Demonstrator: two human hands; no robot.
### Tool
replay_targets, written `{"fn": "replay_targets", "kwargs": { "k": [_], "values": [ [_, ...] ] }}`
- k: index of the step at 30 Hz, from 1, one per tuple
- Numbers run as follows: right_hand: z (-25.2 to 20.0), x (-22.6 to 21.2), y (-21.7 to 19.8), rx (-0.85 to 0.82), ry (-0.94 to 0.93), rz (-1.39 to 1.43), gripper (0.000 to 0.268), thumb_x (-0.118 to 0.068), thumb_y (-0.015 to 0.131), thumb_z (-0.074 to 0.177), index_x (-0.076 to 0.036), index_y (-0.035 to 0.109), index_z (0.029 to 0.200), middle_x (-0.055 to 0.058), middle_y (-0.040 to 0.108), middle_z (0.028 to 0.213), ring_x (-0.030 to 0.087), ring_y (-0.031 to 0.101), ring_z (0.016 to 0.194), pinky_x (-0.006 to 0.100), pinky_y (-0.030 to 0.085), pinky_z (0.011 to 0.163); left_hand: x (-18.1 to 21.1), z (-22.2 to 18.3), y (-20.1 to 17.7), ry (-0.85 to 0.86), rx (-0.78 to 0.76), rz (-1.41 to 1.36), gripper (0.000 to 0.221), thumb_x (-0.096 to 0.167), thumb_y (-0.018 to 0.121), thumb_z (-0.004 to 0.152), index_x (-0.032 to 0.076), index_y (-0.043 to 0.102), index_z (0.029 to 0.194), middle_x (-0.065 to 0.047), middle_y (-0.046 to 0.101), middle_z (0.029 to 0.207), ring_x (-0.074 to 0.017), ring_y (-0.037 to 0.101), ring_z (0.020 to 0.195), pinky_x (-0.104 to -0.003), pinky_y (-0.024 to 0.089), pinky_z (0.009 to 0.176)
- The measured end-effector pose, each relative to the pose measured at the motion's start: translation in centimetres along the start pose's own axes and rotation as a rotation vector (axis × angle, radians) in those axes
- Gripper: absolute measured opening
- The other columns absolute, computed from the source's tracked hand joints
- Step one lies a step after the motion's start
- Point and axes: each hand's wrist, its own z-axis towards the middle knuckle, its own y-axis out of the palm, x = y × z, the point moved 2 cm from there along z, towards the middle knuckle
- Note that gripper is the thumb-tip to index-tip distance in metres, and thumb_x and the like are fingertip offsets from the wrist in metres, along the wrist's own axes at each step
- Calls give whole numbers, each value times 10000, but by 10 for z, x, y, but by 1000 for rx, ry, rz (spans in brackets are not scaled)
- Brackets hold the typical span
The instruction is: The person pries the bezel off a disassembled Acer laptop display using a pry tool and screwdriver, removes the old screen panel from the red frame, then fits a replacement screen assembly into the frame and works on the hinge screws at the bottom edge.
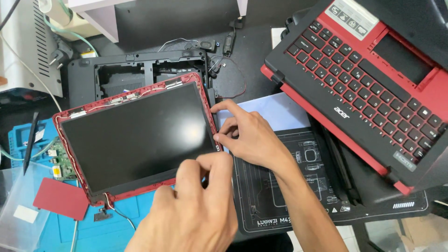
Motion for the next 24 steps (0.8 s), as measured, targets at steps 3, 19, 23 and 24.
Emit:
{"fn": "replay_targets", "kwargs": {
  "k": [3, 19, 23, 24],
  "values": [
    [0, 5, 2, 24, -53, 19, 459, -107, 756, 793, -90, 604, 1226, 67, 786, 771, 230, 786, 750, 338, 609, 712, 0, -4, 2, 177, 94, -377, 348, 312, 621, 775, -35, 621, 794, -93, 505, 939, -237, 548, 872, -333, 483, 534],
    [-5, 0, -7, 50, -122, 317, 199, -95, 624, 991, -22, 743, 1133, 57, 781, 970, 128, 761, 902, 278, 603, 777, -103, -78, 31, -357, 91, -280, 118, 196, 778, 853, 102, 712, 826, -40, 594, 771, -242, 628, 778, -369, 475, 678],
    [-7, -3, -6, -84, -68, 320, 191, -89, 636, 980, -2, 740, 1114, 67, 781, 944, 134, 773, 888, 276, 623, 814, -97, -106, 60, -662, 179, -571, 72, 75, 714, 906, 28, 686, 859, -88, 614, 774, -275, 608, 733, -379, 463, 672],
    [-7, -3, -6, -95, 0, 316, 189, -84, 643, 961, -6, 741, 1103, 73, 792, 939, 137, 790, 894, 274, 624, 823, -95, -112, 68, -738, 213, -659, 79, 63, 690, 935, 12, 681, 875, -103, 606, 780, -273, 613, 746, -369, 468, 682]
  ]
}}
